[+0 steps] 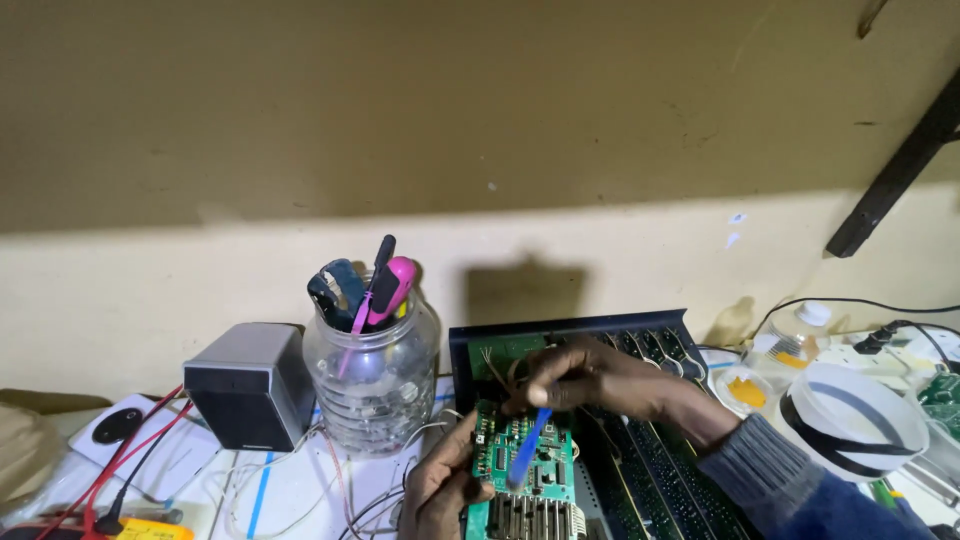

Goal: Cleaning an electronic circuit board using a screwdriver, cleaning solution, and a brush.

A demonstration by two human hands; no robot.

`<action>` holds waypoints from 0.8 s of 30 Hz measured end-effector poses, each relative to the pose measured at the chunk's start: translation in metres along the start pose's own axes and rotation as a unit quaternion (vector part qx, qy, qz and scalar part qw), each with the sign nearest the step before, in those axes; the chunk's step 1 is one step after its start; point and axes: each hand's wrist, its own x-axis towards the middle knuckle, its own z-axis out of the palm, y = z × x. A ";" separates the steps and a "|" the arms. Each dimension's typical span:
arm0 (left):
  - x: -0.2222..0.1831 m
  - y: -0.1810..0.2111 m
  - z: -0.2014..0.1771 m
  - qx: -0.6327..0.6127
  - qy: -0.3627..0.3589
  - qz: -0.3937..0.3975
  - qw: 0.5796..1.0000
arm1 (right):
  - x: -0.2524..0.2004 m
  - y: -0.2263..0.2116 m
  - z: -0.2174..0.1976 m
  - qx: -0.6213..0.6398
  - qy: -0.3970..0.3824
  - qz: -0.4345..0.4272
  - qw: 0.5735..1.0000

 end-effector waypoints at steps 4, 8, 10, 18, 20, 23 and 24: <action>-0.004 0.012 0.007 0.019 0.007 -0.031 0.999 | -0.003 -0.001 0.001 -0.094 -0.003 -0.029 0.995; 0.010 -0.004 -0.009 0.007 0.021 -0.058 0.998 | 0.001 0.001 0.006 -0.126 -0.004 -0.022 0.992; 0.008 -0.008 -0.003 -0.008 -0.007 -0.023 1.000 | -0.003 0.005 0.007 -0.104 0.000 -0.031 0.994; -0.012 0.027 0.019 -0.006 0.028 -0.041 0.999 | 0.010 -0.011 -0.013 -0.116 0.112 0.060 0.985; -0.016 0.036 0.020 0.004 0.049 -0.103 0.993 | 0.017 -0.013 -0.017 -0.150 0.106 0.069 0.981; 0.020 -0.015 -0.019 0.060 -0.018 -0.021 0.998 | 0.014 -0.036 -0.004 -0.239 0.055 0.118 0.962; 0.011 -0.004 -0.010 0.060 -0.017 -0.026 0.998 | 0.017 -0.024 -0.018 -0.236 0.053 0.122 0.963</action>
